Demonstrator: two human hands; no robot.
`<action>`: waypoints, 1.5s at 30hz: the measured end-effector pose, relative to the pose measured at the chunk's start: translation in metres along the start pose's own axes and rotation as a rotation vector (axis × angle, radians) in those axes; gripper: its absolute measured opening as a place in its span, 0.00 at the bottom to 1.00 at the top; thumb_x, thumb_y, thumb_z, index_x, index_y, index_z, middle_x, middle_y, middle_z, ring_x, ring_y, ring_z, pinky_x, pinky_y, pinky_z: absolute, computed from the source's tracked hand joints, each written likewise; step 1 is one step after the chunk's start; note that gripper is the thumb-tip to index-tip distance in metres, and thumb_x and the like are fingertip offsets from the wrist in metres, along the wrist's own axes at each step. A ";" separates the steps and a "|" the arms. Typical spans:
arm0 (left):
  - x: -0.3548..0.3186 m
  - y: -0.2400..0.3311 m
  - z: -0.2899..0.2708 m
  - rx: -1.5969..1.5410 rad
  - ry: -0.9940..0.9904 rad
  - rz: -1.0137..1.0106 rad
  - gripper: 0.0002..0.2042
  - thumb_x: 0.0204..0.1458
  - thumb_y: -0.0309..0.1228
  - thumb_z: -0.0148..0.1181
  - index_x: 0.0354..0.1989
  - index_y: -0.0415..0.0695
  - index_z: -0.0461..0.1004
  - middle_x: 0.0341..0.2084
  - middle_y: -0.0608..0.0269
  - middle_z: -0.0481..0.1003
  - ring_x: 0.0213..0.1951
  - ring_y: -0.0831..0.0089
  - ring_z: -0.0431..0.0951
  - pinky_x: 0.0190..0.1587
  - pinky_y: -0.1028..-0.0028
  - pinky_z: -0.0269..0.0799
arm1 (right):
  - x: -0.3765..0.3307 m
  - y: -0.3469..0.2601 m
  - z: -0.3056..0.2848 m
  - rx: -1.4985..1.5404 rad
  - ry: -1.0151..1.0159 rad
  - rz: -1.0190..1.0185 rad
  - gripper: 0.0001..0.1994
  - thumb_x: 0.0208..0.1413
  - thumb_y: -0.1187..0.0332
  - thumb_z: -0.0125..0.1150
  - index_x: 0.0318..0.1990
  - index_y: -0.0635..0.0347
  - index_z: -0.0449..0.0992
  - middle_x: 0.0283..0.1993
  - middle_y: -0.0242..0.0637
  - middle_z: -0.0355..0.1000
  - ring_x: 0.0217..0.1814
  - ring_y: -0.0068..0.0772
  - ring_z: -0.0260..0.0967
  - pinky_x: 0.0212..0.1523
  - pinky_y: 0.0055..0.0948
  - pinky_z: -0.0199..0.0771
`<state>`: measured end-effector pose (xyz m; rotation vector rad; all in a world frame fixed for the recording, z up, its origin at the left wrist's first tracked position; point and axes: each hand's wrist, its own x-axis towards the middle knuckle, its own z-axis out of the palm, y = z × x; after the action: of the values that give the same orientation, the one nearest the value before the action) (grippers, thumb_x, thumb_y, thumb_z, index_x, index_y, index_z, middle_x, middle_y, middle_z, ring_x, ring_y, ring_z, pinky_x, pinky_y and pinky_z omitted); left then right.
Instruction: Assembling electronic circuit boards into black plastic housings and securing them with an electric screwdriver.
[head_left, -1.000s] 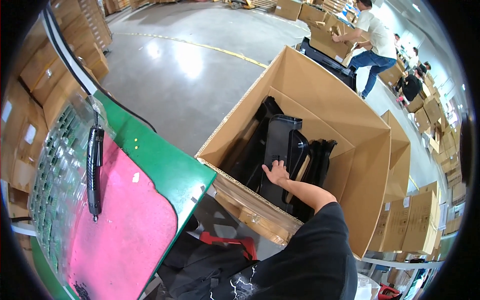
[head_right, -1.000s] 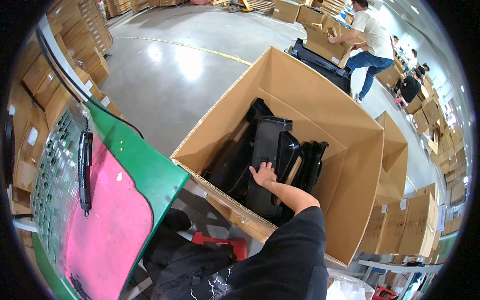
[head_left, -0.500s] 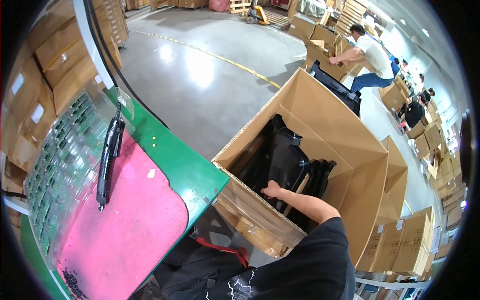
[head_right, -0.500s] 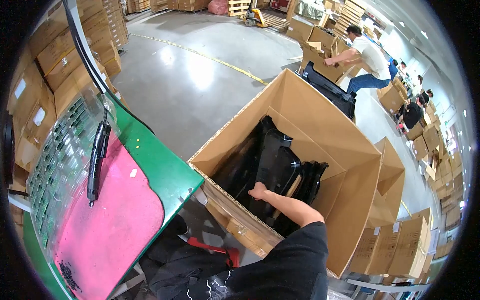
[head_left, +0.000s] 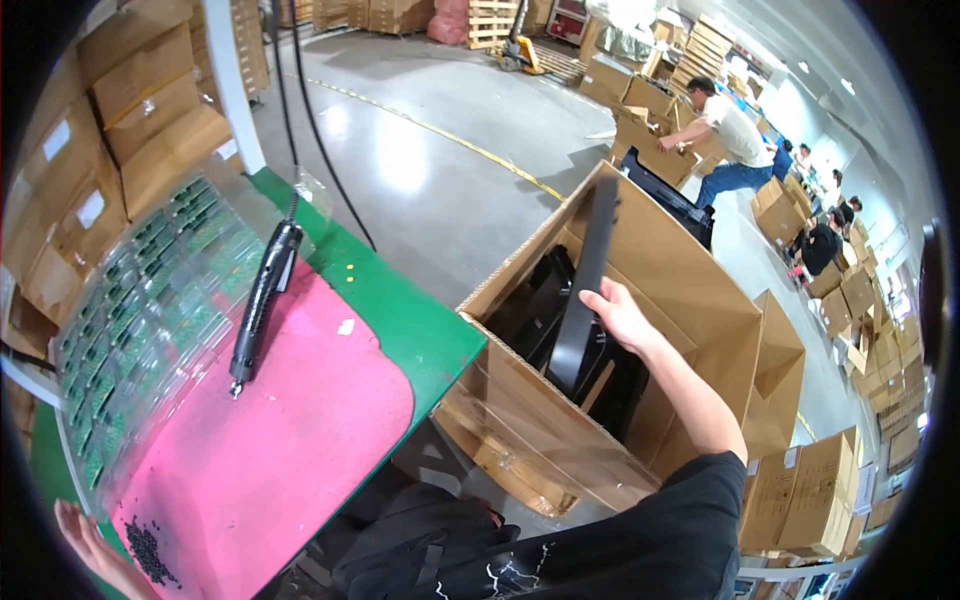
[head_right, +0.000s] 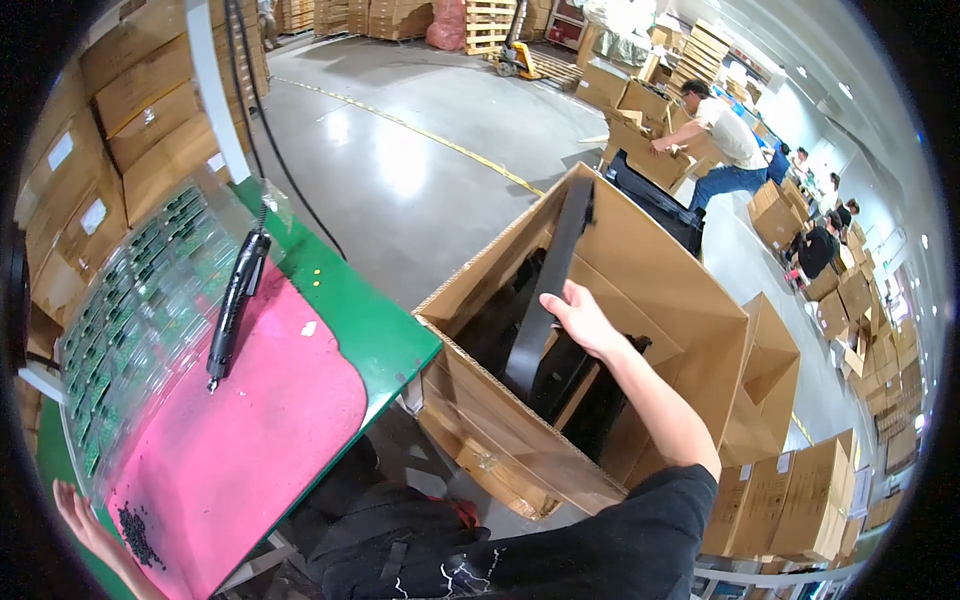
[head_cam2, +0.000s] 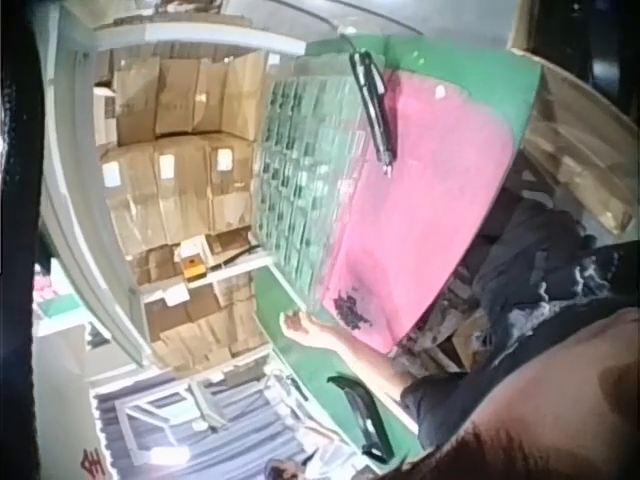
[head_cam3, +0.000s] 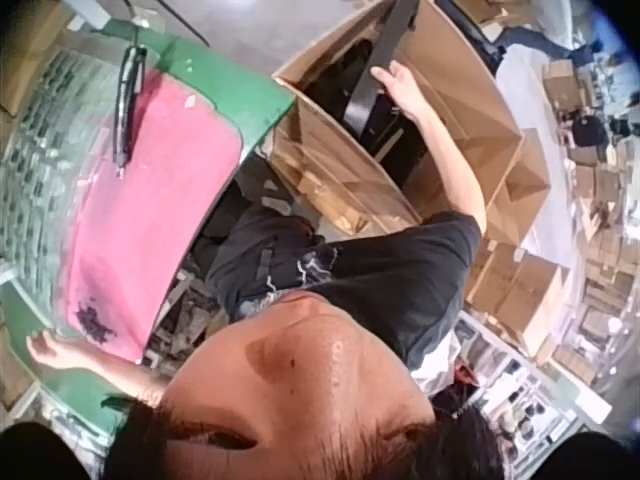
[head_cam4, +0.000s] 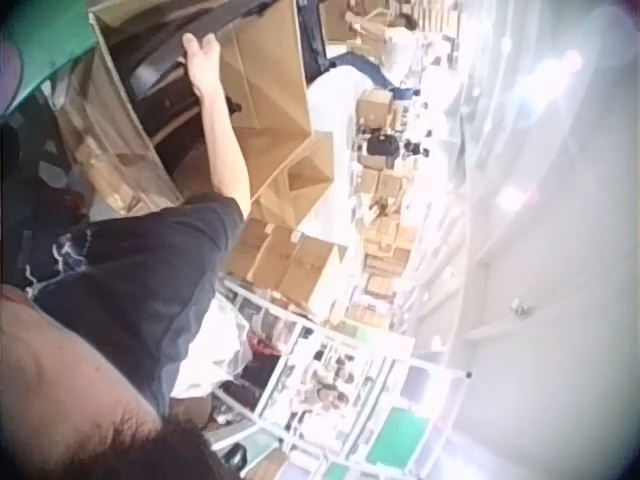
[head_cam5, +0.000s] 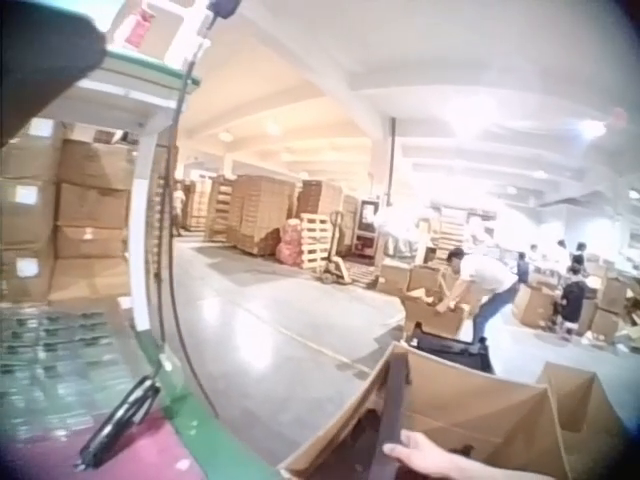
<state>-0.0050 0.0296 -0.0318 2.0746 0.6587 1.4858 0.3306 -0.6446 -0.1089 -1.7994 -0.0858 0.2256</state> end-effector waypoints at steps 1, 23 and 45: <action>0.001 0.004 0.009 -0.095 0.005 -0.082 0.16 0.58 0.31 0.52 0.55 0.42 0.67 0.44 0.64 0.71 0.46 0.71 0.70 0.47 0.71 0.63 | -0.007 -0.015 0.000 -0.094 -0.003 -0.049 0.10 0.60 0.69 0.54 0.47 0.60 0.68 0.40 0.30 0.72 0.40 0.21 0.66 0.42 0.22 0.66; -0.096 0.208 0.140 -1.133 -0.652 0.506 0.57 0.30 0.30 0.79 0.68 0.35 0.43 0.64 0.34 0.52 0.65 0.45 0.57 0.65 0.58 0.55 | -0.097 -0.248 0.243 0.279 -0.246 -0.644 0.25 0.59 0.59 0.58 0.58 0.66 0.62 0.50 0.37 0.66 0.49 0.27 0.66 0.46 0.23 0.70; -0.057 0.056 -0.025 -0.134 -0.999 -0.634 0.25 0.53 0.25 0.58 0.59 0.33 0.59 0.34 0.56 0.77 0.33 0.74 0.78 0.37 0.76 0.74 | -0.036 -0.134 0.321 -1.002 -1.086 -1.443 0.35 0.37 0.63 0.70 0.59 0.47 0.68 0.68 0.37 0.58 0.67 0.37 0.59 0.61 0.41 0.61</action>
<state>-0.0394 -0.0462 -0.0291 1.9071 0.6575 0.0810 0.2398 -0.3128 -0.0463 -1.8178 -2.4830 0.0553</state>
